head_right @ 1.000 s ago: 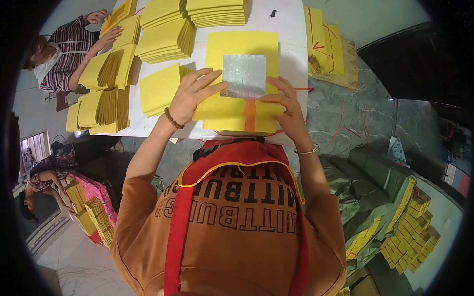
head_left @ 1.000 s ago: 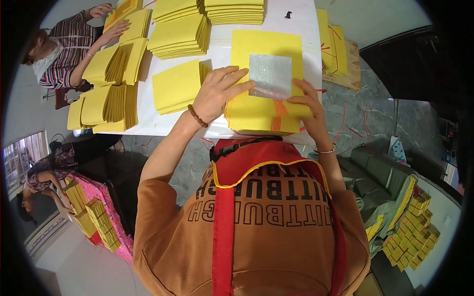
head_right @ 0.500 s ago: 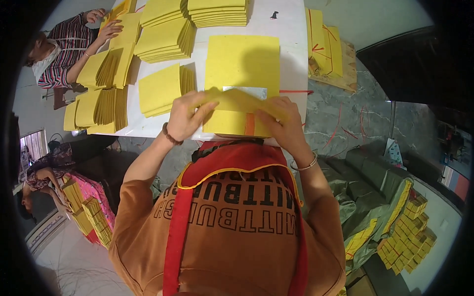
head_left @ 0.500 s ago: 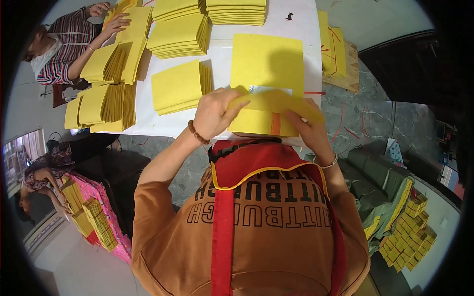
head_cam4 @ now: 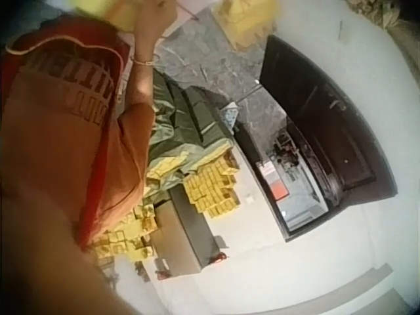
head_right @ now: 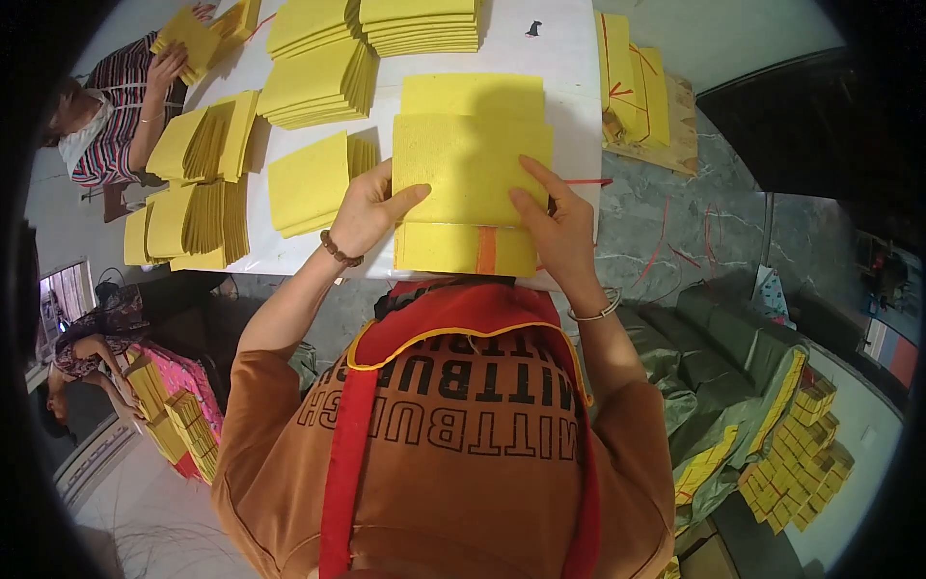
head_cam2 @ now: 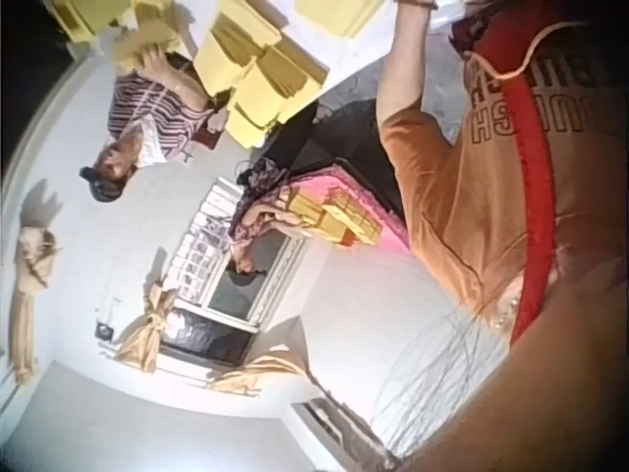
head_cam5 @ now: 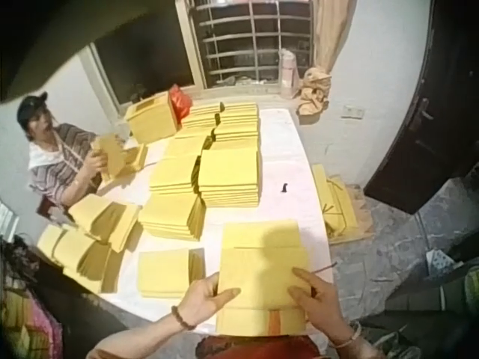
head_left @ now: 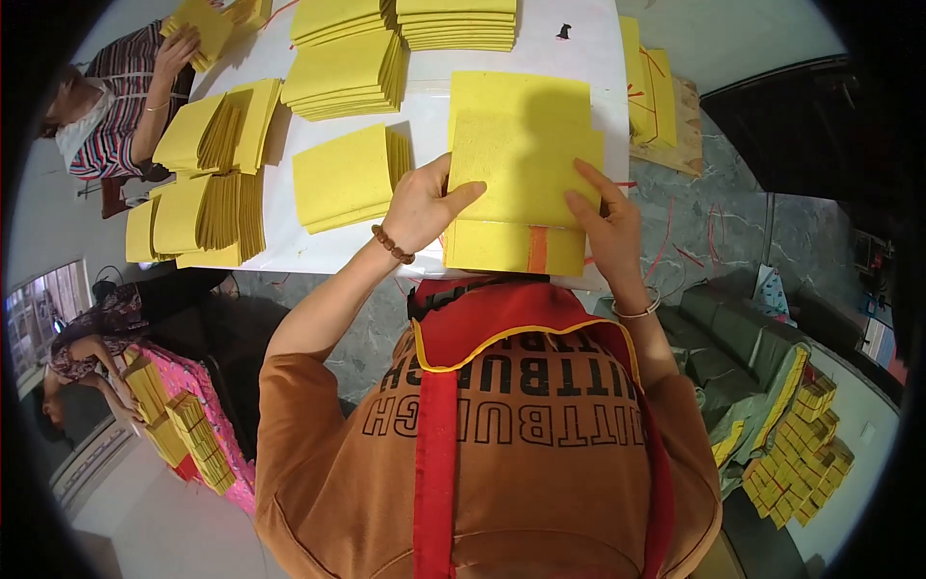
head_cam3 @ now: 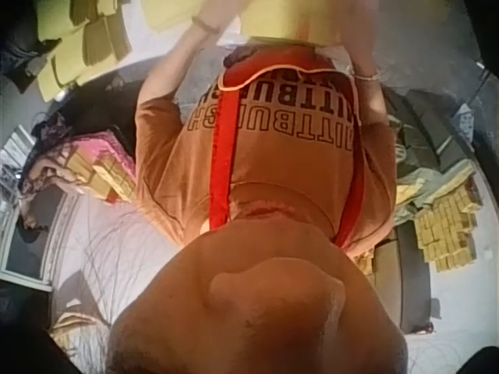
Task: Folding and stacking yellow ceremonial joss paper sheets.
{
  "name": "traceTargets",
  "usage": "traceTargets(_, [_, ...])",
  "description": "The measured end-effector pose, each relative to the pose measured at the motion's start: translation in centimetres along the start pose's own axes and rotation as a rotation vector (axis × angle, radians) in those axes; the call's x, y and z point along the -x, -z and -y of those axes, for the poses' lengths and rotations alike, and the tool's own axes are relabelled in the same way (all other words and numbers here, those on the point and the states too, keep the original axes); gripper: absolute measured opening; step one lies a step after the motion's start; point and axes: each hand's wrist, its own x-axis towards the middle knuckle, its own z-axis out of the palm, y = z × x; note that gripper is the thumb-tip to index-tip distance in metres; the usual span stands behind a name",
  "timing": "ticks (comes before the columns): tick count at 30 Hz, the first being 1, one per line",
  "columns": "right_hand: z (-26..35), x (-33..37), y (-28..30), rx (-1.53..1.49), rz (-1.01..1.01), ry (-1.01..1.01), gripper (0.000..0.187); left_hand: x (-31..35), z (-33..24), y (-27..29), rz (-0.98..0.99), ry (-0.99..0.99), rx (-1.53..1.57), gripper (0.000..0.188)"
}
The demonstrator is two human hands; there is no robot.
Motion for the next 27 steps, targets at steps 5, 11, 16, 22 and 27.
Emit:
traceTargets(5, [-0.9, -0.5, -0.2, -0.068, -0.012, 0.046, 0.036, -0.1, 1.2, 0.1, 0.022, 0.057, 0.119, 0.038])
traceTargets(11, [-0.4, -0.7, 0.0, 0.061, -0.021, 0.018, 0.036, 0.4, -2.4, 0.3, -0.046, 0.172, 0.048, 0.064])
traceTargets(16, [-0.7, -0.7, -0.1, 0.032, -0.029, 0.037, 0.037, 0.5, -4.6, 0.5, -0.226, -0.234, -0.65, 0.066])
traceTargets(22, [-1.0, -0.7, -0.4, 0.056, -0.054, 0.035, 0.037, -1.2, -6.1, -2.8, -0.045, -0.592, -0.816, 0.053])
traceTargets(27, [0.5, -0.4, -0.2, 0.079, -0.029, -0.041, 0.037, -1.8, -3.0, -4.3, 0.018, -0.583, -0.915, 0.059])
